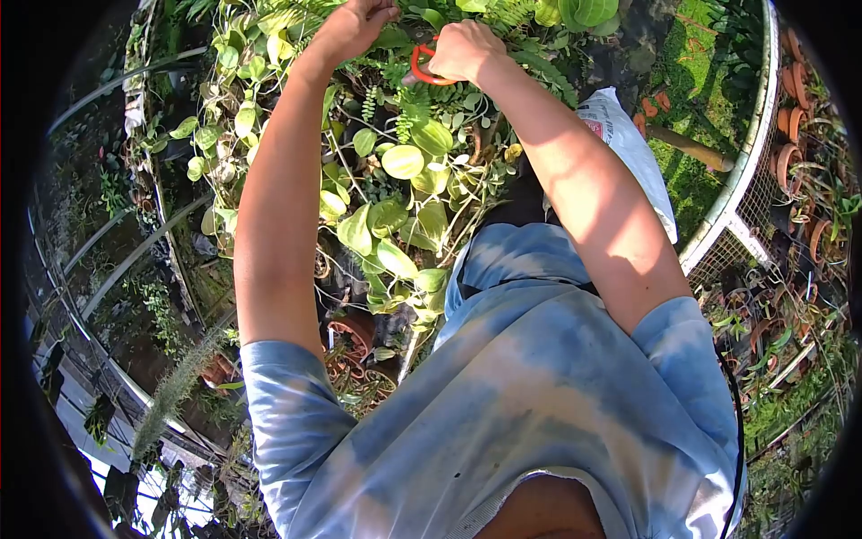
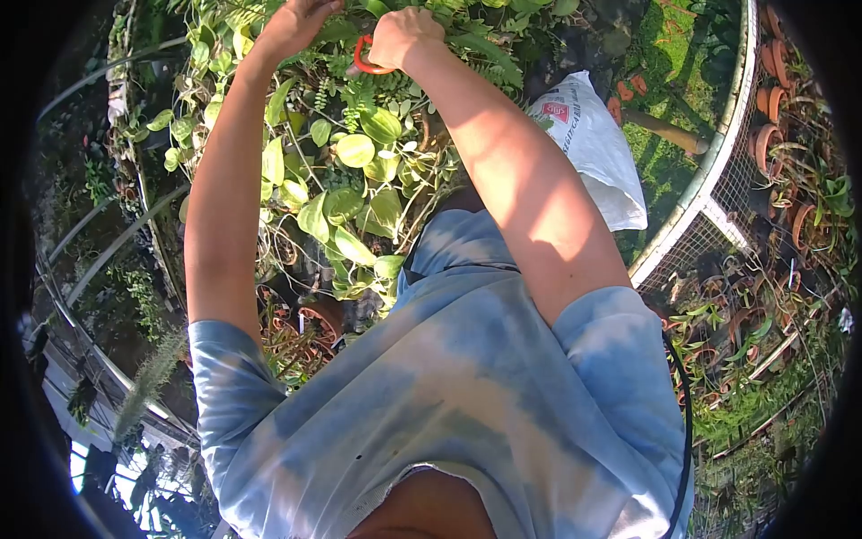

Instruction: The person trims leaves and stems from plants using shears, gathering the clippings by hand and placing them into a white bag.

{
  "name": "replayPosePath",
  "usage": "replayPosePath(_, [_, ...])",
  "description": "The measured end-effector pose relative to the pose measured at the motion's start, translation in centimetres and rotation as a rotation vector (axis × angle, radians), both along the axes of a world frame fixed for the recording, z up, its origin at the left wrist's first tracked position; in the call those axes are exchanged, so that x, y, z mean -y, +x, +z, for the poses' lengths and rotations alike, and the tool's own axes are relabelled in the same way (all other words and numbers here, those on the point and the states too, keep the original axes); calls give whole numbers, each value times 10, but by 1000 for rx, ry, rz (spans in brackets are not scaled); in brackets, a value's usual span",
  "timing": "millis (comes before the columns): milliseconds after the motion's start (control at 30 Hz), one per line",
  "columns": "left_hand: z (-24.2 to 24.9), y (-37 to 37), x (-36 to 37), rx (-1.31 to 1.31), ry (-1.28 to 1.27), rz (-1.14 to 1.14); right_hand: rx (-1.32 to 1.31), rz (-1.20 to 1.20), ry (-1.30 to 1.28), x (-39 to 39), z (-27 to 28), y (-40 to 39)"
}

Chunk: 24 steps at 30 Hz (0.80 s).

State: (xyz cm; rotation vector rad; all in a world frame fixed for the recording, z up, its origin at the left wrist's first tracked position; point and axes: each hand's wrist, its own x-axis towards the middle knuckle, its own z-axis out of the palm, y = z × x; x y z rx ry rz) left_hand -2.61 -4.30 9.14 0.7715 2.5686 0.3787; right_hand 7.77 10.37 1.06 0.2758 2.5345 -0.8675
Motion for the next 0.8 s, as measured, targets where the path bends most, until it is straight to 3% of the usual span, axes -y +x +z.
replayPosePath(233, [-4,-3,9,3,-28,-22,-74,-138,-116,-2,2,16])
replayPosePath(467, [-62,-26,31,-164,178,-2,36,-12,83,2,26,28])
replayPosePath(633, [-22,-1,5,-104,14,79,4,-10,87,4,5,21])
replayPosePath(800, [-18,-3,6,-95,2,54,-58,-53,-1,6,3,14])
